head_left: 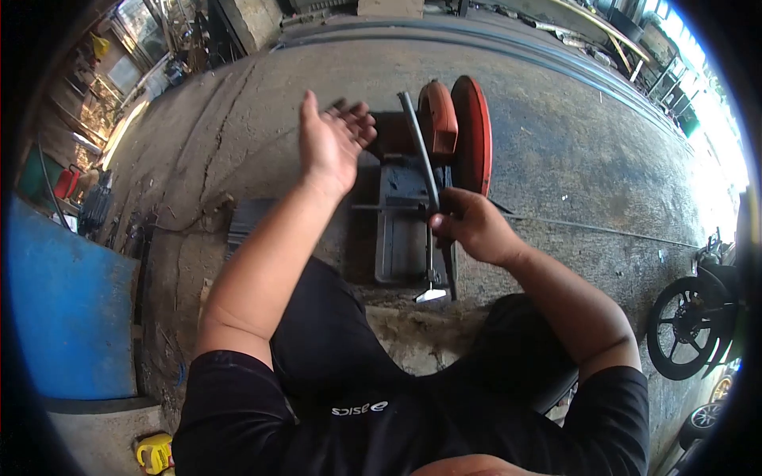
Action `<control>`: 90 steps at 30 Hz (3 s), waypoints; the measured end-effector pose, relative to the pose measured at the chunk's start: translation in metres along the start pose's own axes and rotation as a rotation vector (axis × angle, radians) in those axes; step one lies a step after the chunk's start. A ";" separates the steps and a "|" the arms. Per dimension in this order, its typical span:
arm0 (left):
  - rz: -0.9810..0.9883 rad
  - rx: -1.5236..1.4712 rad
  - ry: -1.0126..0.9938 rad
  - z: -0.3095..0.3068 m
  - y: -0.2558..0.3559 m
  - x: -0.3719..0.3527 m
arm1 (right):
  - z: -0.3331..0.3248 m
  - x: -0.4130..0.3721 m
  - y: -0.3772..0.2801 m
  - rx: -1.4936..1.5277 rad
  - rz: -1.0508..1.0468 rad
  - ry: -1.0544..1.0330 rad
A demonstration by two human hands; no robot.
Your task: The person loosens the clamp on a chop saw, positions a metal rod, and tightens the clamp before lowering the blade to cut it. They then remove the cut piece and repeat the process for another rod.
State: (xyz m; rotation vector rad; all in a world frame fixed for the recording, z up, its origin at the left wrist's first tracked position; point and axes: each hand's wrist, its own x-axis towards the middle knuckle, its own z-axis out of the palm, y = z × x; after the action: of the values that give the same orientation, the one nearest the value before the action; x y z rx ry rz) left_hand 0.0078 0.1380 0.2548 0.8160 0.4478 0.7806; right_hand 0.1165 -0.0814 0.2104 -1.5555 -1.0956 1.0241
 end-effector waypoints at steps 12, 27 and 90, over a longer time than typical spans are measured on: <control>-0.185 0.466 -0.027 -0.078 -0.098 -0.019 | 0.013 0.021 0.163 -0.225 0.436 -0.029; -0.353 0.259 0.743 -0.215 -0.283 -0.052 | 0.023 0.029 0.302 -0.779 0.484 -0.021; -0.064 1.324 -0.337 -0.158 -0.260 -0.086 | 0.037 0.083 0.225 -0.939 0.226 -0.125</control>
State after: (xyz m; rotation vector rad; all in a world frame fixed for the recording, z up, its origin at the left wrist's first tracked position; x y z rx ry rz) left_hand -0.0320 0.0336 -0.0416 2.1062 0.6708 0.1777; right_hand 0.1414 -0.0284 -0.0254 -2.4165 -1.6464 0.7791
